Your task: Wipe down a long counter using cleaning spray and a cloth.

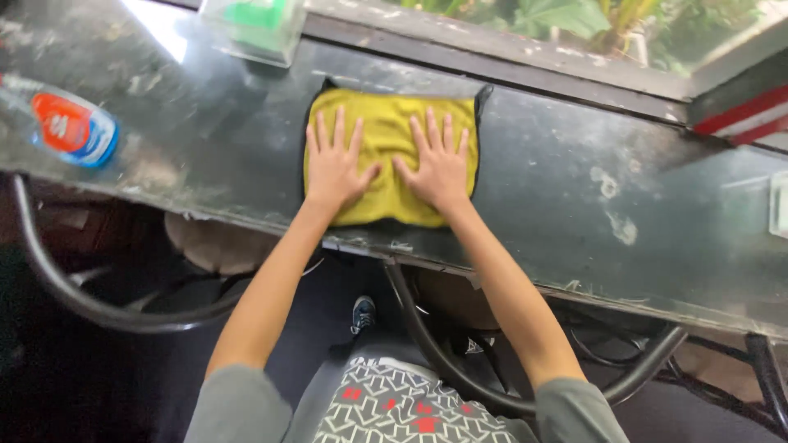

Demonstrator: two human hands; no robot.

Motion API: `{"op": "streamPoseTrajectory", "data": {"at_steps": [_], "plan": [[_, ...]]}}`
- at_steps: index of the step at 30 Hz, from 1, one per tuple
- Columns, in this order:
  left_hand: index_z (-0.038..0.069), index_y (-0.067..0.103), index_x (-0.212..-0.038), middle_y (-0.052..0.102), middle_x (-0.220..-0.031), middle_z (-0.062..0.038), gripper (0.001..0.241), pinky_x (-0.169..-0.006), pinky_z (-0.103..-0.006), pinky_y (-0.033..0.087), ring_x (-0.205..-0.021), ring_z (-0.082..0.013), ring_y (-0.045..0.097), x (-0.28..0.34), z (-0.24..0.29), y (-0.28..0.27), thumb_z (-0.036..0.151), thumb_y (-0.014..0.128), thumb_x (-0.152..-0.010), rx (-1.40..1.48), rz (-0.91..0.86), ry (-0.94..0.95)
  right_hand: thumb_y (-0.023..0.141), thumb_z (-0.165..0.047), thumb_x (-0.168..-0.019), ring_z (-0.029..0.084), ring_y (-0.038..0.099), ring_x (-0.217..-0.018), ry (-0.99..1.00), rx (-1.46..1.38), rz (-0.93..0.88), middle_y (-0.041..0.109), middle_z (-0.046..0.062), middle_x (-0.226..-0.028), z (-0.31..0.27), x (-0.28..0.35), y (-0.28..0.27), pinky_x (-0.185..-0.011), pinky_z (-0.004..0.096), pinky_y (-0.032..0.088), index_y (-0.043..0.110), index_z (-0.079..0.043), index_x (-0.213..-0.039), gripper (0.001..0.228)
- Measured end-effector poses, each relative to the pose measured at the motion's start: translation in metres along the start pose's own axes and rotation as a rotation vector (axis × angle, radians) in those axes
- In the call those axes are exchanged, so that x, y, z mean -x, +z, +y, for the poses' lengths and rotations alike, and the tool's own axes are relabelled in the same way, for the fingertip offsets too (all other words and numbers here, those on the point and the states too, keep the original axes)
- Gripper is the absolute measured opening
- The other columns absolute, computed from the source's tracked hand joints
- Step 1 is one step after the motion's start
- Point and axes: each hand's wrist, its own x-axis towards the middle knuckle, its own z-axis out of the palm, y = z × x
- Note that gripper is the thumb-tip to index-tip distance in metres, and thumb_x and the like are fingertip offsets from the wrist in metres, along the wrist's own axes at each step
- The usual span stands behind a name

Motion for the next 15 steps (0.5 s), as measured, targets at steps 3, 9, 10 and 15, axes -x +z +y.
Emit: {"op": "streamPoseTrajectory", "data": {"at_steps": [3, 9, 10, 15], "plan": [[0.014, 0.039, -0.161, 0.028, -0.166, -0.025, 0.088, -0.12, -0.068, 0.014, -0.15, -0.0575, 0.019, 0.028, 0.019, -0.022, 0.072, 0.04, -0.095, 0.045, -0.035, 0.063, 0.045, -0.074, -0.091, 0.036, 0.019, -0.157, 0.016, 0.013, -0.045, 0.023, 0.004, -0.171, 0.015, 0.046, -0.015, -0.124, 0.062, 0.009, 0.032, -0.031, -0.162, 0.084], [0.011, 0.047, -0.156, 0.04, -0.15, -0.035, 0.094, -0.114, -0.0735, 0.017, -0.139, -0.0631, 0.028, -0.037, 0.023, 0.018, 0.077, 0.048, -0.087, 0.012, 0.054, 0.101, 0.042, -0.078, -0.095, 0.032, 0.023, -0.156, 0.017, 0.022, 0.025, 0.029, 0.001, -0.169, 0.066, -0.002, 0.001, -0.124, 0.06, 0.011, 0.035, -0.035, -0.161, 0.079], [0.011, 0.047, -0.156, 0.04, -0.15, -0.035, 0.094, -0.114, -0.0735, 0.017, -0.139, -0.0631, 0.028, -0.042, 0.031, 0.024, 0.077, 0.048, -0.087, 0.021, 0.053, 0.114, 0.042, -0.078, -0.095, 0.032, 0.023, -0.156, 0.033, 0.028, 0.025, 0.029, 0.001, -0.169, 0.073, -0.001, 0.004, -0.124, 0.06, 0.011, 0.035, -0.035, -0.161, 0.079], [0.002, 0.039, -0.159, 0.03, -0.16, -0.036, 0.09, -0.12, -0.0668, 0.013, -0.149, -0.0541, 0.024, -0.028, 0.073, -0.004, 0.063, 0.048, -0.094, 0.087, -0.034, 0.248, 0.044, -0.07, -0.097, 0.031, 0.021, -0.157, 0.061, 0.046, 0.0, 0.025, 0.002, -0.171, 0.089, 0.043, -0.014, -0.126, 0.058, 0.011, 0.032, -0.032, -0.163, 0.077]]}}
